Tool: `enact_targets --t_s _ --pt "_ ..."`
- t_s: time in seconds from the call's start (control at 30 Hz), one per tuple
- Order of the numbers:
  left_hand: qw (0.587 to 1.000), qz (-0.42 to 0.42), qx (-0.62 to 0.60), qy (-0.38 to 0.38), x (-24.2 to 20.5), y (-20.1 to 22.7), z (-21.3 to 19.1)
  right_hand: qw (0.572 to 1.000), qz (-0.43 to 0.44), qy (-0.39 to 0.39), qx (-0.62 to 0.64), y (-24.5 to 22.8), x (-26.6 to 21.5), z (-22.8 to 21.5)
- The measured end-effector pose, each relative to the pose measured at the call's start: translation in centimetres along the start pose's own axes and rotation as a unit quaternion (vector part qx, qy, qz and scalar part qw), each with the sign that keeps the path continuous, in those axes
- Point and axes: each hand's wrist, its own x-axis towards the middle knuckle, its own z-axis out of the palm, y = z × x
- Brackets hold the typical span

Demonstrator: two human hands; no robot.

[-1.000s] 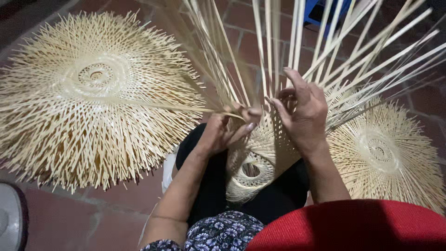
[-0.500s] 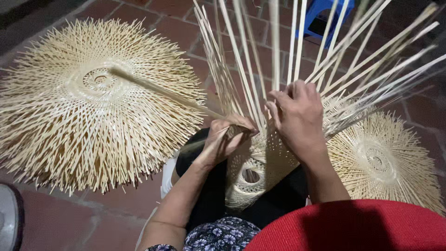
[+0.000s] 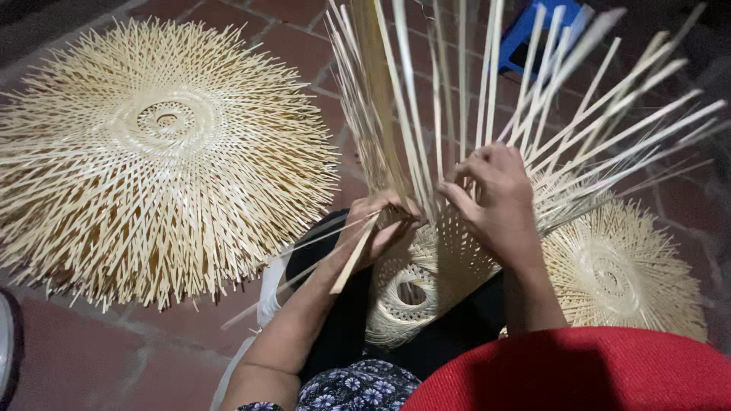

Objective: The person weaves thin bamboo strips by hand to create the top and brim of a conical hat.

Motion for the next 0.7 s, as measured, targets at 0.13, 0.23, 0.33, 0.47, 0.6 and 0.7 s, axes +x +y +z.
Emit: enact_targets --t_s 0.13,0.23,0.33,0.47,0.6,0.7 --pt "1.0 0.029 -0.002 -0.006 -0.3 -1.3 0.2 0.99 0.017 -0.022 0.139 -0.5 -0.4 -0.9" --pt "0.995 -0.023 -0.096 0.018 -0.9 -1.2 0.7 0.985 -0.019 -0.126 -0.116 -1.5 0.5 0.9" --pt "0.995 -0.001 -0.098 -0.002 -1.2 -0.1 0.3 0.98 0.025 -0.14 -0.138 -1.7 0.9 2.9" --pt "0.99 -0.069 -0.124 0.003 -0.1 1.3 -0.4 0.936 -0.068 -0.118 0.323 1.8 0.3 1.8" --pt "0.967 -0.159 0.199 0.017 1.1 1.1 0.9 0.781 -0.123 -0.166 0.589 5.7 -0.7 0.3" --pt "0.977 -0.11 0.175 0.042 1.4 0.5 1.5 0.834 -0.166 -0.115 0.513 5.7 -0.7 1.4"
